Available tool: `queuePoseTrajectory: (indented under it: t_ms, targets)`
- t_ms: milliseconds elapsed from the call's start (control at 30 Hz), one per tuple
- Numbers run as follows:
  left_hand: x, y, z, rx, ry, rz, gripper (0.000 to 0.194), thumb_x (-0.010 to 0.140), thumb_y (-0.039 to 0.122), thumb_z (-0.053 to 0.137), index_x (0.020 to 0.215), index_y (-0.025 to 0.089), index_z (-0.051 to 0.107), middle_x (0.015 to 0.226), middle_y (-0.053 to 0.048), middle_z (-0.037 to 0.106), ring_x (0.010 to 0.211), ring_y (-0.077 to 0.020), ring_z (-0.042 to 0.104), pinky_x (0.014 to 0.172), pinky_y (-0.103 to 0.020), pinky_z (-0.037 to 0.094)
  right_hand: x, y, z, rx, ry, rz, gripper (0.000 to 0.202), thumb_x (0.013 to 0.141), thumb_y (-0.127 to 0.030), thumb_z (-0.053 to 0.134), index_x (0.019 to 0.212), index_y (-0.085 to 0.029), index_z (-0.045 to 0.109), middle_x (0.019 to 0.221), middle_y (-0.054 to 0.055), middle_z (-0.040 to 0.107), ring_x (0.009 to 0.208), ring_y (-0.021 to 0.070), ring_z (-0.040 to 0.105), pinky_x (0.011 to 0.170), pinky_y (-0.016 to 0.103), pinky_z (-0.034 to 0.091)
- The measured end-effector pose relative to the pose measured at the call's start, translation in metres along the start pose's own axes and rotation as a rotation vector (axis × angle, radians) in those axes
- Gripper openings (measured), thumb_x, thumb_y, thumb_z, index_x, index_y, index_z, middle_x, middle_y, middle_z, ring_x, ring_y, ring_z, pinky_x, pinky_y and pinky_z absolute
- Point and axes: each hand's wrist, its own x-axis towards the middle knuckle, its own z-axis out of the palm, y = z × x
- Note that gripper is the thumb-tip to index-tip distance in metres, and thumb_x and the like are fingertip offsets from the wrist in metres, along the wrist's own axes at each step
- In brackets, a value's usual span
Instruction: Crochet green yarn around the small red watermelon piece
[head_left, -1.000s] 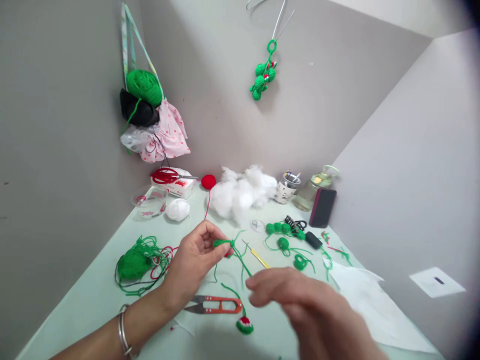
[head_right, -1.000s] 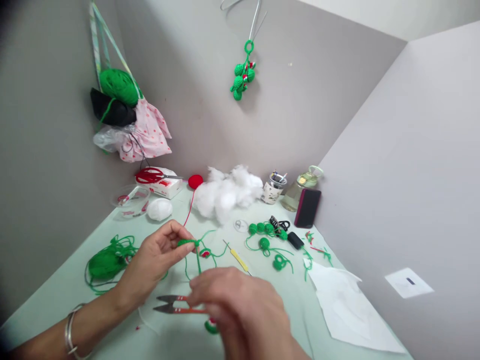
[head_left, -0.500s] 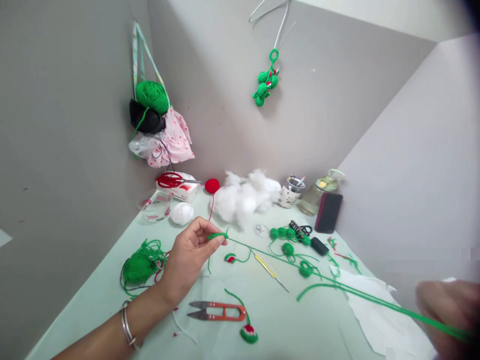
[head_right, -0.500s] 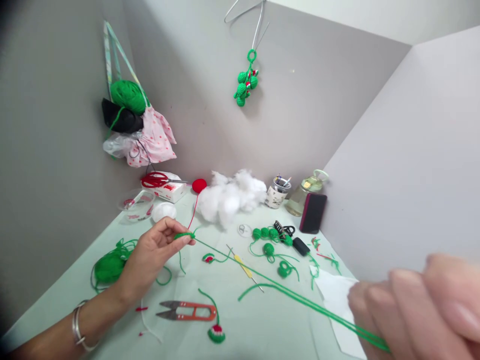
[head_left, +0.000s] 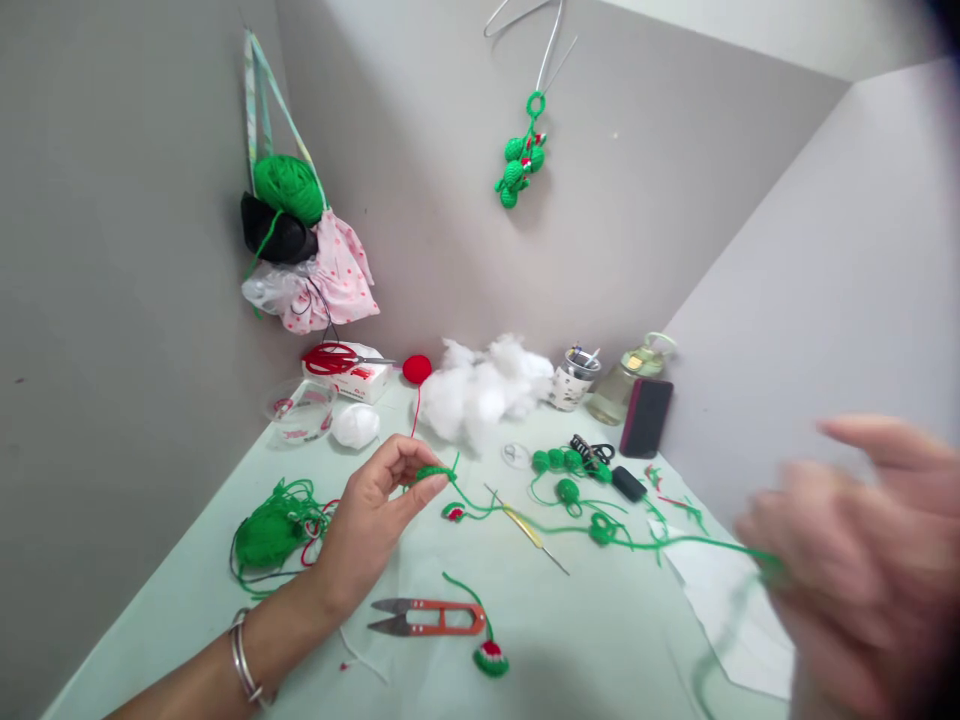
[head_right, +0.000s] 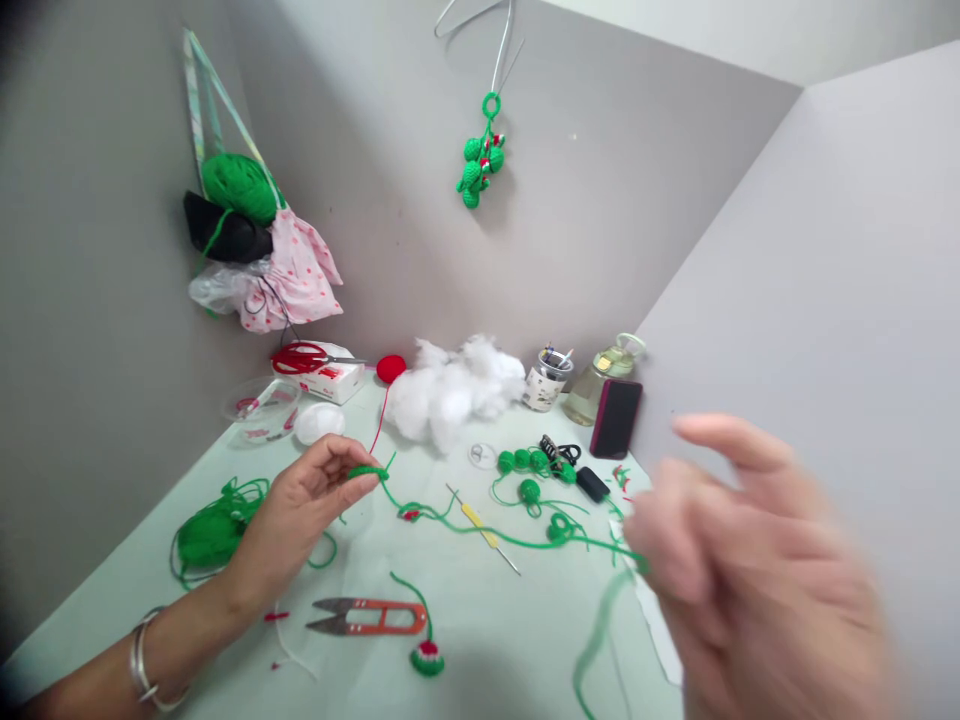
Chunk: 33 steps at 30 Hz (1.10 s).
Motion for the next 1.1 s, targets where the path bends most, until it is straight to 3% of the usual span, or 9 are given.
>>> queuePoseTrajectory:
  t_ms: [67, 133, 233, 333, 633, 867, 1000, 1100]
  targets:
    - [-0.003, 0.000, 0.002, -0.014, -0.037, 0.004, 0.009, 0.087, 0.024, 0.069, 0.088, 0.021, 0.060, 0.080, 0.004, 0.061, 0.074, -0.0115, 0.058, 0.071, -0.023, 0.046, 0.003, -0.004, 0.020, 0.097, -0.043, 0.072, 0.022, 0.099, -0.026, 0.055, 0.115, -0.031, 0.068, 0.057, -0.003, 0.054, 0.035, 0.0074, 0.033, 0.032, 0.028, 0.028]
    - [-0.007, 0.000, 0.005, -0.024, -0.071, 0.011, 0.007, 0.089, 0.024, 0.067, 0.089, 0.022, 0.060, 0.081, 0.004, 0.061, 0.071, -0.0108, 0.057, 0.068, -0.023, 0.046, 0.003, 0.000, 0.047, -0.010, -0.198, 0.097, 0.017, 0.097, -0.024, 0.057, 0.102, -0.026, 0.073, 0.071, 0.000, 0.062, 0.048, 0.0097, 0.048, 0.042, 0.027, 0.041]
    - [-0.013, 0.000, 0.008, -0.034, -0.108, 0.038, 0.004, 0.092, 0.023, 0.063, 0.090, 0.023, 0.059, 0.084, 0.003, 0.063, 0.073, -0.0109, 0.059, 0.071, -0.025, 0.047, 0.000, 0.008, 0.078, -0.143, -0.340, 0.080, 0.018, 0.097, -0.021, 0.054, 0.093, -0.022, 0.072, 0.079, 0.003, 0.064, 0.064, 0.0133, 0.058, 0.052, 0.026, 0.046]
    - [-0.018, 0.002, 0.009, -0.027, -0.153, 0.035, 0.003, 0.095, 0.024, 0.061, 0.093, 0.024, 0.059, 0.083, 0.003, 0.063, 0.074, -0.0111, 0.060, 0.073, -0.025, 0.049, -0.007, 0.012, 0.094, -0.172, -0.410, 0.041, 0.013, 0.096, -0.020, 0.057, 0.095, -0.021, 0.070, 0.079, 0.002, 0.063, 0.066, 0.0129, 0.057, 0.056, 0.026, 0.047]
    - [-0.021, 0.002, 0.014, -0.175, -0.226, -0.028, 0.015, 0.094, 0.022, 0.062, 0.090, 0.023, 0.048, 0.089, 0.003, 0.065, 0.076, -0.0106, 0.064, 0.077, -0.027, 0.053, -0.020, 0.016, 0.103, -0.092, -0.466, -0.121, 0.017, 0.094, -0.013, 0.059, 0.105, -0.022, 0.069, 0.088, 0.003, 0.064, 0.069, 0.0111, 0.059, 0.061, 0.023, 0.052]
    - [-0.023, 0.004, 0.017, -0.246, -0.257, -0.049, 0.017, 0.094, 0.017, 0.060, 0.090, 0.024, 0.045, 0.099, 0.002, 0.070, 0.081, -0.0105, 0.066, 0.077, -0.025, 0.055, -0.020, 0.015, 0.103, -0.245, -0.409, -0.352, 0.025, 0.094, -0.008, 0.057, 0.114, -0.021, 0.066, 0.087, 0.005, 0.065, 0.075, 0.0124, 0.062, 0.064, 0.024, 0.053]
    - [-0.025, 0.004, 0.017, -0.177, -0.253, 0.034, 0.016, 0.095, 0.016, 0.058, 0.106, 0.027, 0.054, 0.109, 0.001, 0.069, 0.096, -0.0133, 0.068, 0.086, -0.027, 0.056, -0.022, 0.014, 0.101, -0.299, -0.440, -0.370, 0.018, 0.095, -0.010, 0.056, 0.106, -0.019, 0.067, 0.090, 0.006, 0.066, 0.076, 0.0129, 0.063, 0.067, 0.025, 0.054]
    - [-0.025, 0.002, 0.016, -0.057, -0.262, 0.125, 0.014, 0.098, 0.018, 0.054, 0.107, 0.027, 0.061, 0.111, 0.000, 0.070, 0.092, -0.0129, 0.068, 0.085, -0.026, 0.057, -0.022, 0.013, 0.101, -0.269, -0.427, -0.361, 0.018, 0.095, -0.010, 0.055, 0.106, -0.019, 0.065, 0.088, 0.005, 0.067, 0.076, 0.0124, 0.063, 0.067, 0.024, 0.054]
